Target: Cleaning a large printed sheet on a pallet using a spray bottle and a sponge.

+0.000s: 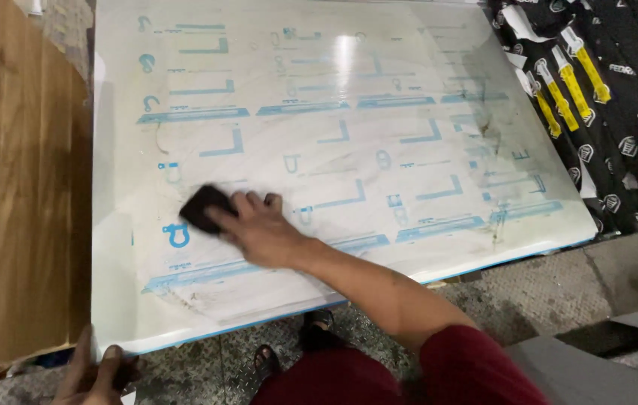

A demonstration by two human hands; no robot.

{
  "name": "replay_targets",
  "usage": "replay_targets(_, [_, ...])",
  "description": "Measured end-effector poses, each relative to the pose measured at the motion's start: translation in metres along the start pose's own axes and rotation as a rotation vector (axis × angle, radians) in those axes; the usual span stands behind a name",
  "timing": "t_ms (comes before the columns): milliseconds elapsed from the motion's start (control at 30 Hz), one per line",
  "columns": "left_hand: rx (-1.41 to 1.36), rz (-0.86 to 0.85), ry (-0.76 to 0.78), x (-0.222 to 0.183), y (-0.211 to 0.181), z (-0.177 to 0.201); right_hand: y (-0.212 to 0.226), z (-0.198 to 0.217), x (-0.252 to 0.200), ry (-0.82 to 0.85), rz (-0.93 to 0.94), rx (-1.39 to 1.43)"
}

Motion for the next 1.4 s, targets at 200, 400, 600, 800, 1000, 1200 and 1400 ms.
replay_targets(200, [-0.001, 0.049, 0.000, -0.020, -0.034, -0.013, -0.218, 0.022, -0.091, 0.069, -0.328, -0.182])
replay_targets(400, [-0.140, 0.067, 0.020, -0.027, -0.051, -0.022, -0.410, 0.035, -0.206, -0.281, -1.090, -0.307])
replay_targets(600, [-0.211, 0.070, 0.007, -0.039, -0.070, -0.028, -0.099, -0.032, -0.047, -0.449, -0.521, -0.222])
replay_targets(800, [-0.204, 0.006, 0.026, -0.042, -0.066, -0.028, 0.060, -0.039, -0.083, 0.173, 0.077, 0.036])
replay_targets(1000, [-0.227, -0.013, 0.055, -0.040, -0.072, -0.026, -0.265, 0.016, -0.239, -0.046, -0.780, -0.337])
replay_targets(1200, [-0.245, 0.013, 0.128, -0.040, -0.076, -0.030, -0.316, -0.004, -0.257, -0.258, -1.275, -0.211])
replay_targets(1400, [-0.199, -0.057, 0.140, -0.043, -0.072, -0.029, 0.042, -0.050, -0.100, -0.058, -0.472, 0.006])
Point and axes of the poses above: each hand's wrist, its own x-axis towards the middle knuckle, its own z-axis out of the back of the hand, y = z × x, the point moved 7 cm from there along x, towards the middle knuckle, and after that the axes turned 6 degrees about -x, right-handed, at the moved point
